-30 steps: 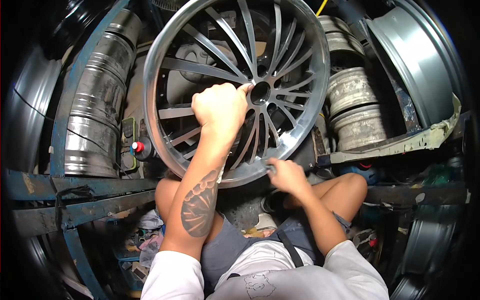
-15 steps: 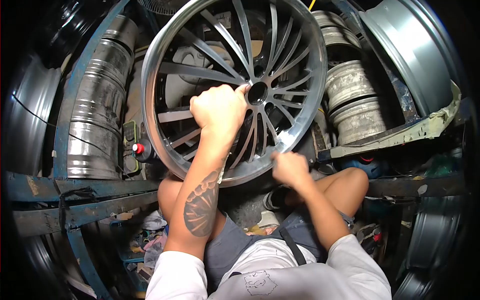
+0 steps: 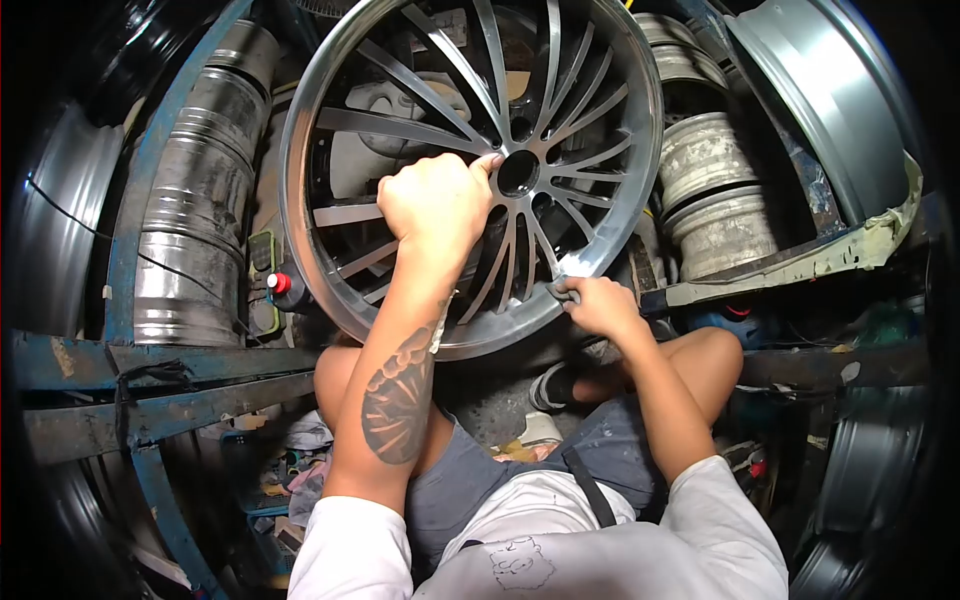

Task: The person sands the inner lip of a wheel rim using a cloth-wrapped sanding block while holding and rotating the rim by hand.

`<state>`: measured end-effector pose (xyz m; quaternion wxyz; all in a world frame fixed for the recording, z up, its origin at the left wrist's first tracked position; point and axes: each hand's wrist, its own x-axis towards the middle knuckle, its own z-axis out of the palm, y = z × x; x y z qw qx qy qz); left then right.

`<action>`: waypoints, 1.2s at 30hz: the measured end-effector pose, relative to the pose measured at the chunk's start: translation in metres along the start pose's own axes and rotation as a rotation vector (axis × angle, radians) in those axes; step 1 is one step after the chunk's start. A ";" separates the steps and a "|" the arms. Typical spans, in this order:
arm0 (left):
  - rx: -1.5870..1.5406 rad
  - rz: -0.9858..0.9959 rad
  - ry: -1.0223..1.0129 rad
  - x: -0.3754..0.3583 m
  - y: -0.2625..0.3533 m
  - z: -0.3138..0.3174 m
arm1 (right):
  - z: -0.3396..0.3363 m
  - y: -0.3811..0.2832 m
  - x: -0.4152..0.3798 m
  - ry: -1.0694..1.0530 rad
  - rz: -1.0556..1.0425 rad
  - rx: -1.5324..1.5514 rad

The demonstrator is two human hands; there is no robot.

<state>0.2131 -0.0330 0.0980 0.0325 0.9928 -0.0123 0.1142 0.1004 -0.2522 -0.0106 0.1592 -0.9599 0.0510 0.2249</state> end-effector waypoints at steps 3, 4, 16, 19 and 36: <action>-0.011 -0.012 -0.011 0.002 0.003 -0.002 | 0.023 -0.041 -0.022 0.050 -0.128 -0.213; -0.007 -0.016 -0.011 0.002 0.002 -0.001 | 0.028 -0.039 -0.020 0.064 -0.142 -0.237; -0.005 -0.015 -0.006 0.014 -0.001 0.002 | 0.011 -0.030 0.011 0.078 -0.030 -0.206; -0.010 -0.021 -0.038 0.015 -0.002 0.003 | 0.010 -0.046 0.005 0.007 -0.082 -0.195; 0.026 0.022 0.122 0.014 -0.007 0.017 | -0.015 -0.036 0.022 -0.045 -0.049 -0.127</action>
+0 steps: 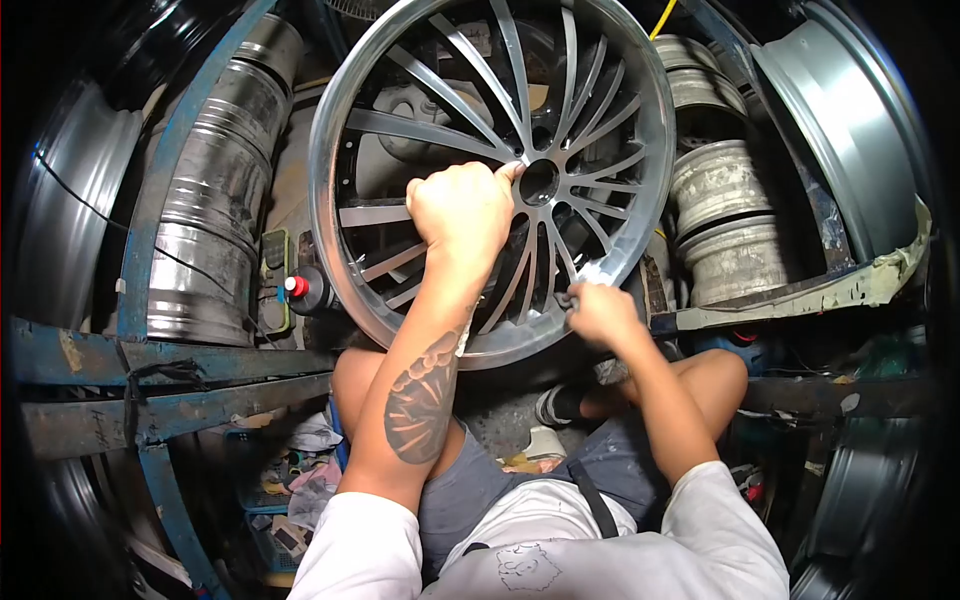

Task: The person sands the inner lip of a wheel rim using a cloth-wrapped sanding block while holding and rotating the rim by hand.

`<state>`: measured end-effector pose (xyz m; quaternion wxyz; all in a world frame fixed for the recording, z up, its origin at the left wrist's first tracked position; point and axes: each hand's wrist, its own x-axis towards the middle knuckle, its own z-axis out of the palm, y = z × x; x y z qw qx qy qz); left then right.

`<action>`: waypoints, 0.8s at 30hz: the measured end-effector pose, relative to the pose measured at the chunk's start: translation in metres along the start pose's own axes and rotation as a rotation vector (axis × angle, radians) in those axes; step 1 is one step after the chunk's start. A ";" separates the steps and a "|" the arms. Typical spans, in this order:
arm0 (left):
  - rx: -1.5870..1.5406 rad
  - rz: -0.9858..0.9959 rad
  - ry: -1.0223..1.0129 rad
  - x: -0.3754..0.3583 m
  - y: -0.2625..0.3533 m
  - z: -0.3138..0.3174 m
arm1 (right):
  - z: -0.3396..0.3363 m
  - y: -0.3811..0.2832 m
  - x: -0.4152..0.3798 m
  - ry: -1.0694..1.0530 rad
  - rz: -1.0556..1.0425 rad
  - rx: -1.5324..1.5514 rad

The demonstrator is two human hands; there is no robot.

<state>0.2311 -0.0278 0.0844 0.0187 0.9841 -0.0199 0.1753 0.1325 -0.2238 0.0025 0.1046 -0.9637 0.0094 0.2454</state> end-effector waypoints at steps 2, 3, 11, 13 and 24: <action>-0.014 -0.001 -0.016 -0.001 0.001 0.000 | 0.011 -0.021 -0.015 -0.035 -0.002 -0.083; -0.017 0.004 -0.006 -0.001 0.001 0.001 | 0.011 -0.017 -0.013 -0.054 -0.012 -0.098; -0.008 0.004 -0.027 -0.001 0.003 -0.001 | 0.007 -0.004 -0.005 -0.033 -0.027 0.000; -0.010 0.007 -0.021 -0.002 0.003 -0.001 | -0.002 0.002 0.002 -0.031 0.015 -0.015; -0.028 0.002 -0.004 0.000 0.002 -0.001 | 0.013 -0.003 -0.001 -0.012 -0.020 -0.103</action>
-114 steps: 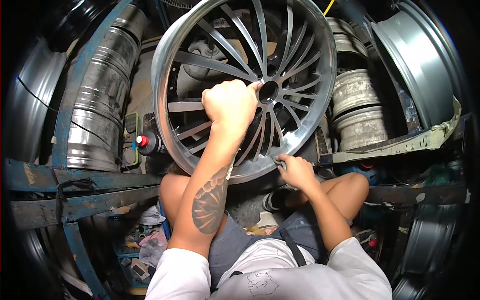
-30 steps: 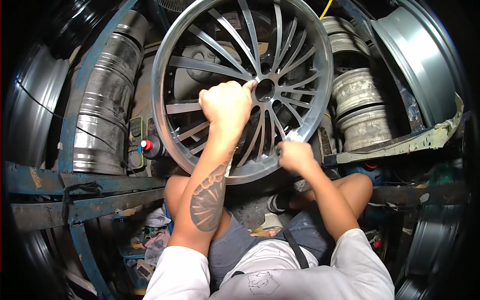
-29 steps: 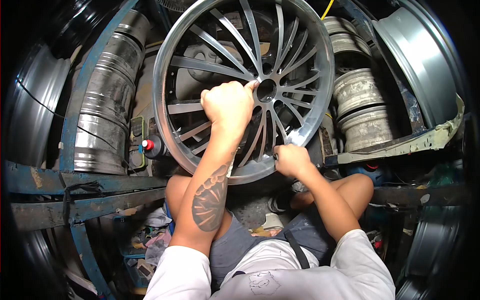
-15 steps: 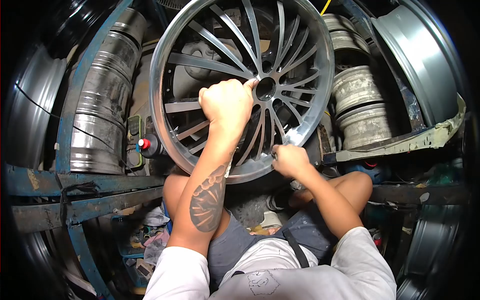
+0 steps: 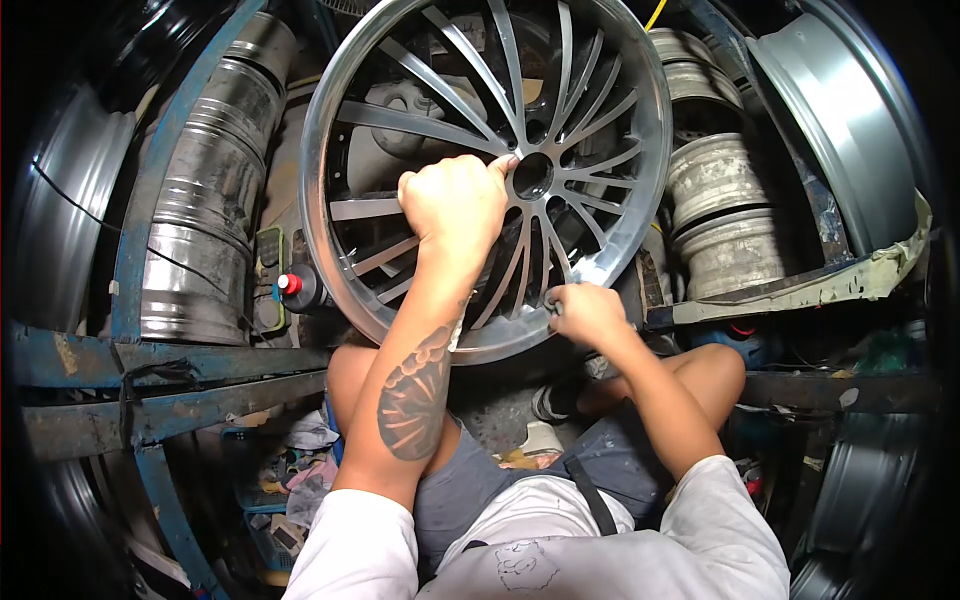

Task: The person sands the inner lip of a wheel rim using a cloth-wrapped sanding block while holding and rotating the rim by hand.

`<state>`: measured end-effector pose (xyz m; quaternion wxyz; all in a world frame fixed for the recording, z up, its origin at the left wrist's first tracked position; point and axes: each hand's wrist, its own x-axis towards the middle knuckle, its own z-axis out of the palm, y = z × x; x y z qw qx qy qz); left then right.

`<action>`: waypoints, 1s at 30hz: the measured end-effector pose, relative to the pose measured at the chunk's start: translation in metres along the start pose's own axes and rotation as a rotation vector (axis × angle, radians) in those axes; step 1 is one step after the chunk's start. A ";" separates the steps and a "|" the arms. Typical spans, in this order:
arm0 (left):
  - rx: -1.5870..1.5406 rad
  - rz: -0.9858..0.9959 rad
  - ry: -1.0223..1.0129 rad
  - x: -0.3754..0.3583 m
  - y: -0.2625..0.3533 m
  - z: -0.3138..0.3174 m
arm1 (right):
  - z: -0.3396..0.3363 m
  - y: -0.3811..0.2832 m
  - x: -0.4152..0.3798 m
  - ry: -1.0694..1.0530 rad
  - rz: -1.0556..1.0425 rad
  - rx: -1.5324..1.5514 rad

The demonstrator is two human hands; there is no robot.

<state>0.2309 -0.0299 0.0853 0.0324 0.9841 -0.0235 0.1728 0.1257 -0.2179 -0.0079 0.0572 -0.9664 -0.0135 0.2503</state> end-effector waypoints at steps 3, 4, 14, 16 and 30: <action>-0.009 0.005 0.015 -0.002 0.000 0.001 | -0.014 0.028 0.014 -0.043 0.021 0.110; -0.005 0.001 0.015 -0.002 -0.001 0.000 | -0.008 0.018 0.010 0.013 -0.006 0.016; 0.003 -0.028 -0.045 0.005 0.001 -0.003 | 0.004 -0.015 -0.019 0.075 -0.077 -0.088; 0.020 -0.042 -0.076 0.004 0.002 -0.006 | 0.007 0.004 -0.007 0.170 -0.049 0.041; 0.038 -0.065 -0.181 0.005 0.003 -0.013 | 0.003 0.002 -0.007 0.081 0.047 0.145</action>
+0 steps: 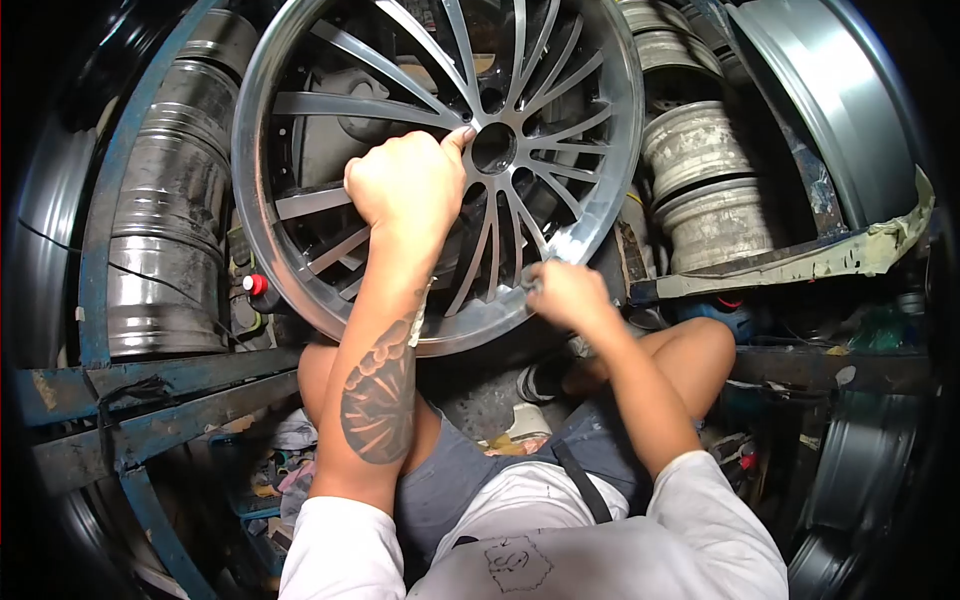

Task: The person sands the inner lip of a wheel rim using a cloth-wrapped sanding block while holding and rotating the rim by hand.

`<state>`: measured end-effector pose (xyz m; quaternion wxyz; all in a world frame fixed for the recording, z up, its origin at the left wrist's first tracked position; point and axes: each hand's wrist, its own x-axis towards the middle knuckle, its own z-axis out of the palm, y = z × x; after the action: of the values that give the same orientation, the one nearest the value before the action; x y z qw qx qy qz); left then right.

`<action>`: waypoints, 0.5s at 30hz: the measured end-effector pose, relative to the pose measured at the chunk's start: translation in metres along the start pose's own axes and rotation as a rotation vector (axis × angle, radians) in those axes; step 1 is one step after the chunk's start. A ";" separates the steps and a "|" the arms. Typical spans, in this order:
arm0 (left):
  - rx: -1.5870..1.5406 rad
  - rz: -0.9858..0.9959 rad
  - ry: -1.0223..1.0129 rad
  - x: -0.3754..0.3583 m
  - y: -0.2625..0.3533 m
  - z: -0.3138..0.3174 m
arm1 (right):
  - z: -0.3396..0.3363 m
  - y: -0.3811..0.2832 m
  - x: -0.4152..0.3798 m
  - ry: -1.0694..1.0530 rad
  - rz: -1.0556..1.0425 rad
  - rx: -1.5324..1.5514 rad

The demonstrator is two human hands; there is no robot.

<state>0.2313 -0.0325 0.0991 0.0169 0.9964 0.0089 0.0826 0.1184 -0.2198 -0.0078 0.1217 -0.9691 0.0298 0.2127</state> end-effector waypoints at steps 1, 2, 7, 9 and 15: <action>-0.011 0.010 0.016 0.000 -0.001 0.002 | -0.008 0.012 0.009 0.017 0.024 0.016; -0.003 0.006 0.017 -0.001 -0.002 0.004 | -0.012 0.018 0.016 0.033 0.045 0.032; -0.015 0.014 0.048 0.000 0.002 0.001 | -0.007 -0.011 0.001 -0.016 -0.023 -0.081; -0.039 0.023 0.066 -0.002 0.000 0.003 | -0.027 0.004 0.017 -0.099 0.010 -0.031; -0.035 0.031 0.105 -0.002 0.000 0.006 | -0.009 -0.003 0.007 -0.060 0.001 -0.080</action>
<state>0.2301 -0.0330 0.0926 0.0328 0.9903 -0.0073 0.1351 0.1292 -0.2197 -0.0020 0.0837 -0.9662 0.0180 0.2429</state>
